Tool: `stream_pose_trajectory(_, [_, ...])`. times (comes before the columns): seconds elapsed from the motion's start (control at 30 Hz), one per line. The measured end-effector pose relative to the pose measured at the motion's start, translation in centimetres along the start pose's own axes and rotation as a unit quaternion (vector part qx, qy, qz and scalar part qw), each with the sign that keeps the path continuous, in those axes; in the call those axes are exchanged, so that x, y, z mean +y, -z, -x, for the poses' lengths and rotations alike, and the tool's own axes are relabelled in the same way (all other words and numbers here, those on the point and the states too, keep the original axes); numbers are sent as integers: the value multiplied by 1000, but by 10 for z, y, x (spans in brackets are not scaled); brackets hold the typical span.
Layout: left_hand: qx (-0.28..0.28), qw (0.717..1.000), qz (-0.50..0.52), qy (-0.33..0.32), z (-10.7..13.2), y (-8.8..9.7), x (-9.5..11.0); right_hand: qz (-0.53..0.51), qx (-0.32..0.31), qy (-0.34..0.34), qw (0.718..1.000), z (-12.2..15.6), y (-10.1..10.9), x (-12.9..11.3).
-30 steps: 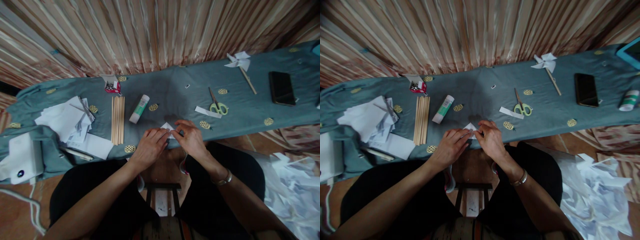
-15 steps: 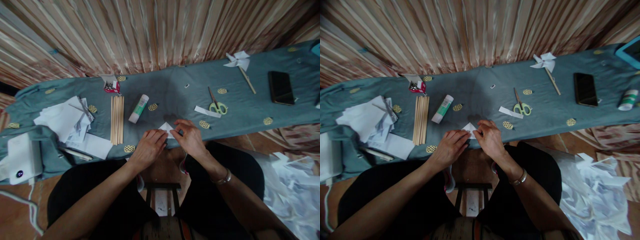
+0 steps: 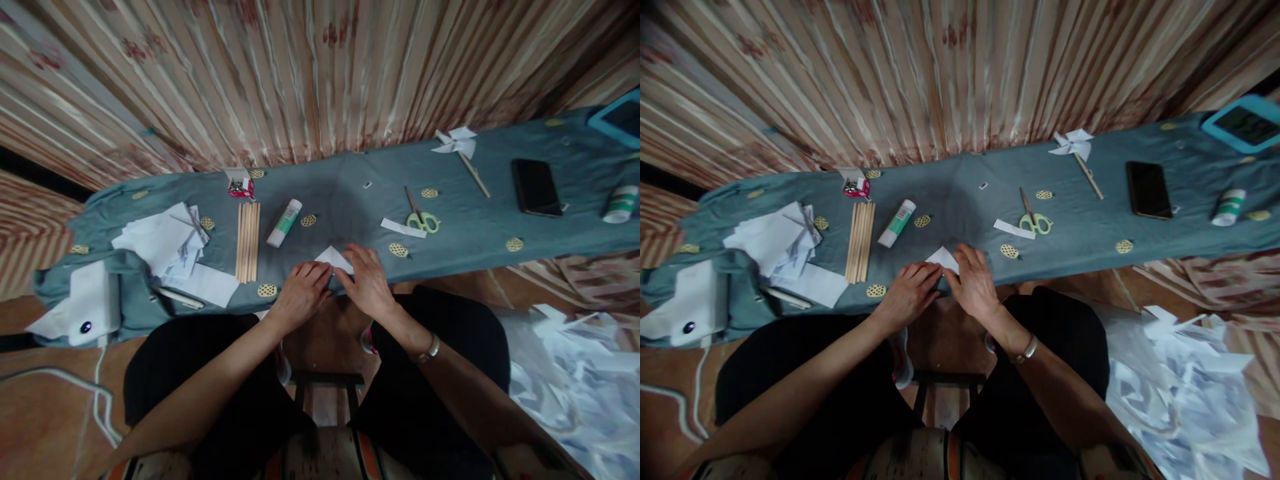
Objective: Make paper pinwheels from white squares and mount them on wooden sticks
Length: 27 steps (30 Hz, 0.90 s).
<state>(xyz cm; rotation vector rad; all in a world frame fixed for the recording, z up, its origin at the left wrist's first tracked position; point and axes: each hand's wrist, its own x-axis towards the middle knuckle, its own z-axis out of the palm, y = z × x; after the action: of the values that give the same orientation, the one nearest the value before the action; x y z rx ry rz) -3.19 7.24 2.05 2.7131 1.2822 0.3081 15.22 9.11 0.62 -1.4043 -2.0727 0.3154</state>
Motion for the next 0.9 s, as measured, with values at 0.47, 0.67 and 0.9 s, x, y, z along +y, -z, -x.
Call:
stream_pose_trajectory(0.47, [0, 996, -54, 71, 62, 14, -29, -78, -19, -25, 996, 20, 0, 28])
stream_pose_trajectory(0.67, [36, 992, -32, 117, 52, 10, -14, -109, -30, -51, 992, 15, 1, 33])
stream_pose_trajectory(0.9, [9, 999, -15, 49, 13, -7, 23, -82, -30, -32, 996, 12, 2, 31])
